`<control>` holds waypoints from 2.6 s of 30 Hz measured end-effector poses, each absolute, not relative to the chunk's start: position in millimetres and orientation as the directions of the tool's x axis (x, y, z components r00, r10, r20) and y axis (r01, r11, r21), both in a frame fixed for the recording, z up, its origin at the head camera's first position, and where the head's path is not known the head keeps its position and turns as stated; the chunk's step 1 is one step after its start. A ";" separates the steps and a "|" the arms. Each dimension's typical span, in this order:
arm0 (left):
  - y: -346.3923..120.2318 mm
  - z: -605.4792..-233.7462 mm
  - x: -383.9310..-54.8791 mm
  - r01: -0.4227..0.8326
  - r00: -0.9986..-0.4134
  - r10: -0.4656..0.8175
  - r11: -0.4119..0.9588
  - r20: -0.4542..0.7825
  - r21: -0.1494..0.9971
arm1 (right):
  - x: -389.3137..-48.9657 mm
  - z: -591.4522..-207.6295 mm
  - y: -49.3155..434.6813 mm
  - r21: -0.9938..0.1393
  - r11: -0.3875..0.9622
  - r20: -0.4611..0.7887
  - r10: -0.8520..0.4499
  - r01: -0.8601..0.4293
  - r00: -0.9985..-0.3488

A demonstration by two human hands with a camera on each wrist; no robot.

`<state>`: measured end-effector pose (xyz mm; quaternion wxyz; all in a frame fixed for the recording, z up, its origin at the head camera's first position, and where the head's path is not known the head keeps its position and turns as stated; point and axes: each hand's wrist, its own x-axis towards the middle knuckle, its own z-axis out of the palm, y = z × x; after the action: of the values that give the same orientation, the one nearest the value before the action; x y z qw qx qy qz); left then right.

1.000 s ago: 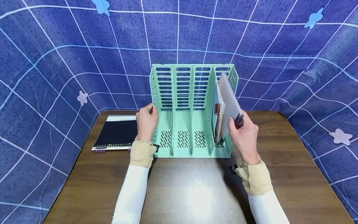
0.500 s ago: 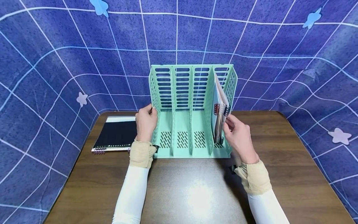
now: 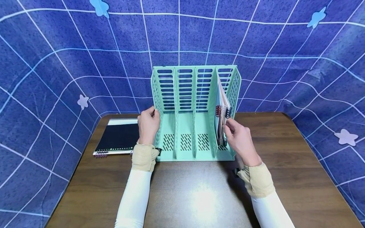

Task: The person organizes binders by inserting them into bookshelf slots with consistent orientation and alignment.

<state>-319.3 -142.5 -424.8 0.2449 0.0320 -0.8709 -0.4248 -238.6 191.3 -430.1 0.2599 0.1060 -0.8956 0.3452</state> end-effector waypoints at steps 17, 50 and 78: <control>-142.4 -423.5 -319.1 0.151 -0.883 -0.262 0.629 0.391 0.763 | -235.8 -425.7 195.1 -0.588 0.735 0.493 -0.006 -0.338 -0.870; -143.0 -422.7 -316.3 0.148 -0.890 -0.256 0.624 0.379 0.768 | -244.7 -437.2 235.9 -0.576 0.816 0.058 -0.019 -0.049 -0.998; -149.9 -413.0 -308.1 0.123 -0.936 -0.193 0.606 0.295 0.786 | -251.8 -463.9 225.1 -0.463 0.868 0.173 -0.111 -0.180 -0.979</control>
<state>-308.1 -149.9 -413.0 0.1782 0.0200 -0.8783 -0.4431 -251.8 225.1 -463.9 0.0707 0.0754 -0.9638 0.2458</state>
